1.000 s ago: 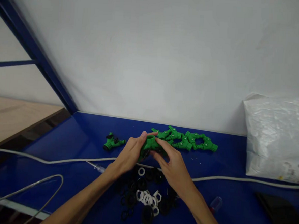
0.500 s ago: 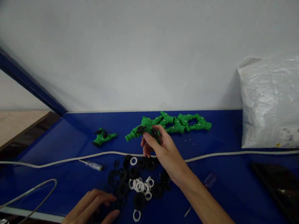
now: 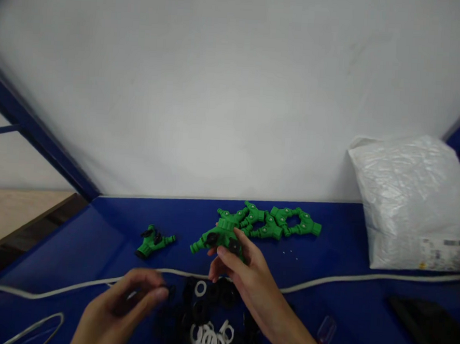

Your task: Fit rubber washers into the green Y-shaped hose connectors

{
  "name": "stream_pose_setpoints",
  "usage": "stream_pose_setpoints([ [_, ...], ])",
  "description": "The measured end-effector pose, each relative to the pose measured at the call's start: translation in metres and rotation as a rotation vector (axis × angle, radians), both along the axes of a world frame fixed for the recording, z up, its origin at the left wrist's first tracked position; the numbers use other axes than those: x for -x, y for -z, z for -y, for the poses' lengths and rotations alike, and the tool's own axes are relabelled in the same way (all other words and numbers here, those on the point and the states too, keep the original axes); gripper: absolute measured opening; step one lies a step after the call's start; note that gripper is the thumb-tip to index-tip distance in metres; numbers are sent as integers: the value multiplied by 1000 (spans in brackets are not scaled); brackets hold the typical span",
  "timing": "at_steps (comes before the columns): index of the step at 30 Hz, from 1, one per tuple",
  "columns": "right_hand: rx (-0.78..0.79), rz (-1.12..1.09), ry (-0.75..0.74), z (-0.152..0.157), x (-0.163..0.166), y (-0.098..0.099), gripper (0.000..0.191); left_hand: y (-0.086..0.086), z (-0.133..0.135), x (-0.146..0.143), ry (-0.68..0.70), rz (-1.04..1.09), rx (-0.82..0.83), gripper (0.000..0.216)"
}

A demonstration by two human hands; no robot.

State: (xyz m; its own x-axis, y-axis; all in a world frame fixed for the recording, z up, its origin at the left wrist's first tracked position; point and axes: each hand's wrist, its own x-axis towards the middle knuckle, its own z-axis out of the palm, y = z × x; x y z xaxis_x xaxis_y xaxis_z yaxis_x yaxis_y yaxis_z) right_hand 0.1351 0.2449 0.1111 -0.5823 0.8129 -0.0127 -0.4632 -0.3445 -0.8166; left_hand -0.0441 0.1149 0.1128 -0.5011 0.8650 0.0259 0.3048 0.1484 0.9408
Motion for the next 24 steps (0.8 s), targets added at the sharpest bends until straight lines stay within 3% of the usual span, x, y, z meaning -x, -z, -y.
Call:
stream_pose_setpoints([
  [4,16,-74,41,1,1,1,26,-29,-62,1,208,209,-189,20],
  [9,-24,-122,63,0,0,1,30,-31,-102,-6,394,367,-198,18],
  [14,7,-133,50,-2,2,1,52,-18,-114,-11,403,467,-236,20],
  [19,49,8,85,-4,2,7,30,-10,-112,-11,373,561,-202,25],
  [24,-3,98,-3,-4,-3,16,31,-6,-110,-8,386,655,-186,26],
])
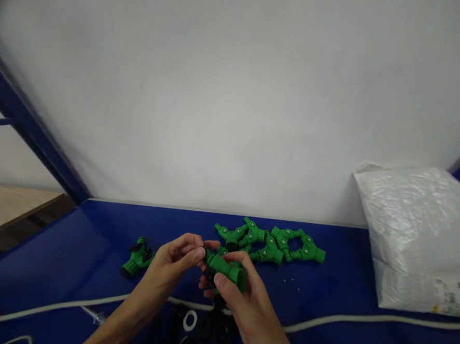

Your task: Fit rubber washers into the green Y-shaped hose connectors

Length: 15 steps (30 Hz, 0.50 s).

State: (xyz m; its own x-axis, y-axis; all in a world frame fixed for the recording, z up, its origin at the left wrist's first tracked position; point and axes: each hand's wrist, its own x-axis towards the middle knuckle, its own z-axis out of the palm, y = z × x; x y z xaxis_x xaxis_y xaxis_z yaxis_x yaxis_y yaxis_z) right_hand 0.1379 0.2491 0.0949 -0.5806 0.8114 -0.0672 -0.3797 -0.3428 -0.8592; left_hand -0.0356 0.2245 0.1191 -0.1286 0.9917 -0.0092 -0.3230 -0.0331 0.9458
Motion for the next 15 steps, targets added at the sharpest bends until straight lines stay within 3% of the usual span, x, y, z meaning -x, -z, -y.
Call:
stream_pose_setpoints([
  [5,-40,158,-41,4,-1,-4,42,2,2,2,45,41,-10,25],
  [11,-189,196,-177,3,-3,-16,37,-2,5,3,45,-45,-30,19],
  [15,-241,205,-154,0,-5,-20,37,-2,5,3,63,-89,-40,17],
])
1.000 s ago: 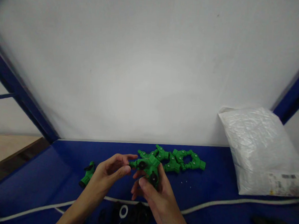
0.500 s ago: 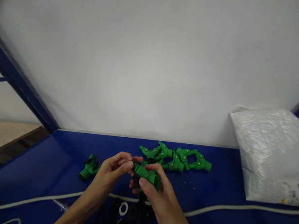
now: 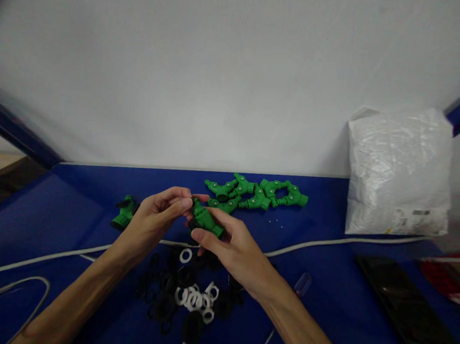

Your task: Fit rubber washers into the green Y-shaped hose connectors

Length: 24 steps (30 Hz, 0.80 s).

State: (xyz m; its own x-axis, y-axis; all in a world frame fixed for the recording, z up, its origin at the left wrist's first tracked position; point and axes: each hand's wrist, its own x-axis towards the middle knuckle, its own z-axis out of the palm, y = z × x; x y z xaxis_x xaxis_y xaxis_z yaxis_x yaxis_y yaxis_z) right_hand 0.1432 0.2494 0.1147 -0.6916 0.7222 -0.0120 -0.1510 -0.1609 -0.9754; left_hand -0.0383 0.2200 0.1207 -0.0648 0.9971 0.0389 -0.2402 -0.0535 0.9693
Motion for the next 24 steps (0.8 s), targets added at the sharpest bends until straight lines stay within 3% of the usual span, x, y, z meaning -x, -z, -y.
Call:
stream_pose_setpoints([
  [5,85,-82,-14,1,0,3,39,3,-1,-3,47,4,45,18],
  [9,97,-102,6,3,0,4,37,6,0,-5,2,-36,16,18],
  [17,98,-66,19,4,2,-2,31,5,-1,-6,-67,-72,-21,15],
  [24,15,103,54,3,-1,0,30,4,3,-13,3,-72,23,22],
])
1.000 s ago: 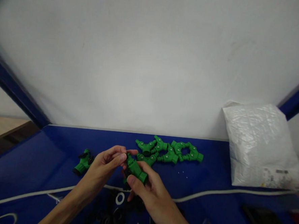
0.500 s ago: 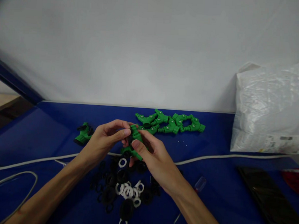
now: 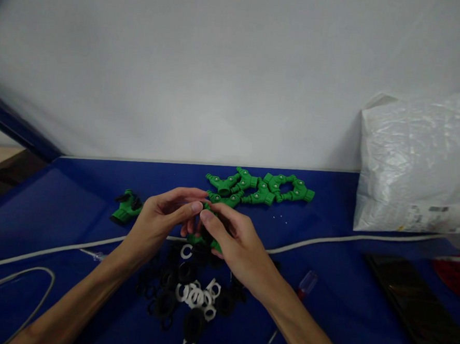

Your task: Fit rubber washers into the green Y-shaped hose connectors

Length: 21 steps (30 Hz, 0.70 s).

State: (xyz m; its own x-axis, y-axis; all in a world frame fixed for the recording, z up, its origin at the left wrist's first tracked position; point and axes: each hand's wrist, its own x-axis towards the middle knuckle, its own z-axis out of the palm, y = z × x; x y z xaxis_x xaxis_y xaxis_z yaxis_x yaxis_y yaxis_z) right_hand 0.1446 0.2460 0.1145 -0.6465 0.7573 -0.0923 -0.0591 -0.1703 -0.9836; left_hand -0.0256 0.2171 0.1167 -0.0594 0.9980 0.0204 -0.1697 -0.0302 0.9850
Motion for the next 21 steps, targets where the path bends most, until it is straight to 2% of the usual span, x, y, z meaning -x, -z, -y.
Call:
stream_pose_setpoints([
  [5,-74,99,28,0,-4,1,32,-5,3,2,90,-13,49,24],
  [9,-136,27,0,1,-3,-4,35,-6,3,4,189,61,98,26],
  [12,-164,-25,-21,1,-3,-5,36,-3,3,4,197,144,109,23],
  [16,-147,39,-16,3,-5,4,43,6,2,3,235,220,121,24],
  [21,-60,262,328,16,-11,13,65,14,2,3,257,318,128,27],
])
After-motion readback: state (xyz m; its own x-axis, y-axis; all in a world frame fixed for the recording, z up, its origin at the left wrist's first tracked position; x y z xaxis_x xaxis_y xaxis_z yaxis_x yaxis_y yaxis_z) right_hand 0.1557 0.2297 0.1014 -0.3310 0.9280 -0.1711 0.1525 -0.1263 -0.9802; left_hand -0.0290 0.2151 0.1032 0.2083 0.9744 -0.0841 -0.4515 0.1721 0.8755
